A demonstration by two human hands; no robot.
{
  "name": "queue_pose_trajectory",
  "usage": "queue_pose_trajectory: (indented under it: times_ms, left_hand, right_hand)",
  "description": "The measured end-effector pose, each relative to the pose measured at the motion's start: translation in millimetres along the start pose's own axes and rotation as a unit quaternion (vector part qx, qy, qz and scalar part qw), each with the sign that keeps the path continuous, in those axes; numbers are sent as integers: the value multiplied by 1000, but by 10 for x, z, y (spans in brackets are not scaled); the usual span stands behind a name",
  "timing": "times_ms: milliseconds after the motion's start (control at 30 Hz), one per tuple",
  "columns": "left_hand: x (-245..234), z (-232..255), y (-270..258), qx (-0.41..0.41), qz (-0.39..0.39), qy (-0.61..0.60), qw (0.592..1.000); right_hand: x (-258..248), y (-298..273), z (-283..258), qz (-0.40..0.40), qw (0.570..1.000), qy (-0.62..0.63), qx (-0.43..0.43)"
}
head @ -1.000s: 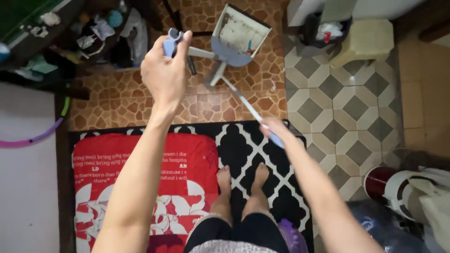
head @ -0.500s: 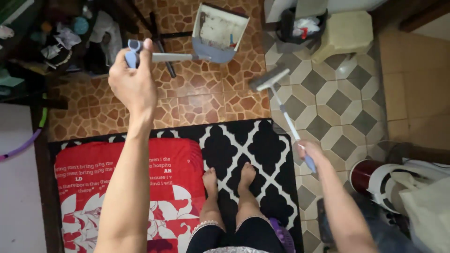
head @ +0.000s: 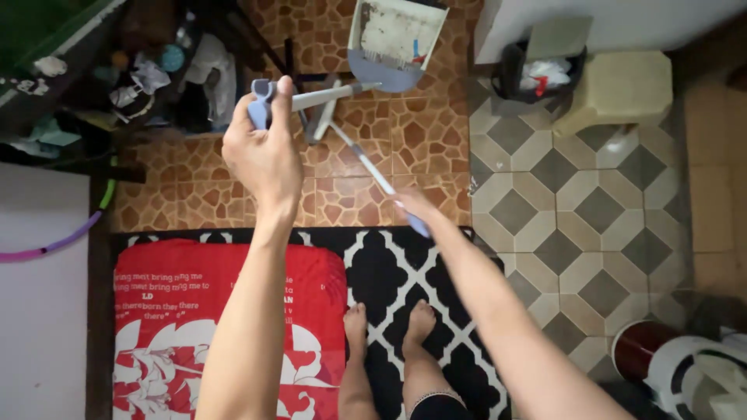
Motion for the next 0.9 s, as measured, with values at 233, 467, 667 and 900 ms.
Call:
queue_pose_trajectory:
  times_ms: [233, 467, 667, 900]
  left_hand:
    - [41, -11, -97, -9, -9, -20, 1000]
    - [93, 79, -175, -16, -17, -12, 1000]
    - [99, 36, -307, -18, -38, 6, 999]
    - [-102, -124, -445, -24, -72, 9, 997]
  right_hand:
    - [-979, -14, -18, 38, 998, -52, 22]
    - [-2156, -907, -175, 136, 971, 149, 127]
    - [-2216, -1349, 11, 194, 977, 50, 72]
    - [-2044, -1703, 299, 179, 932, 297, 109]
Point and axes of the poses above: each hand's wrist, its own y-axis towards the middle knuckle, its own x-axis out of the palm, z = x × y, the point moved 4 cm from there along y, towards the middle knuckle, and after that the axes turned 13 degrees about -x, right-handed, at the moved point
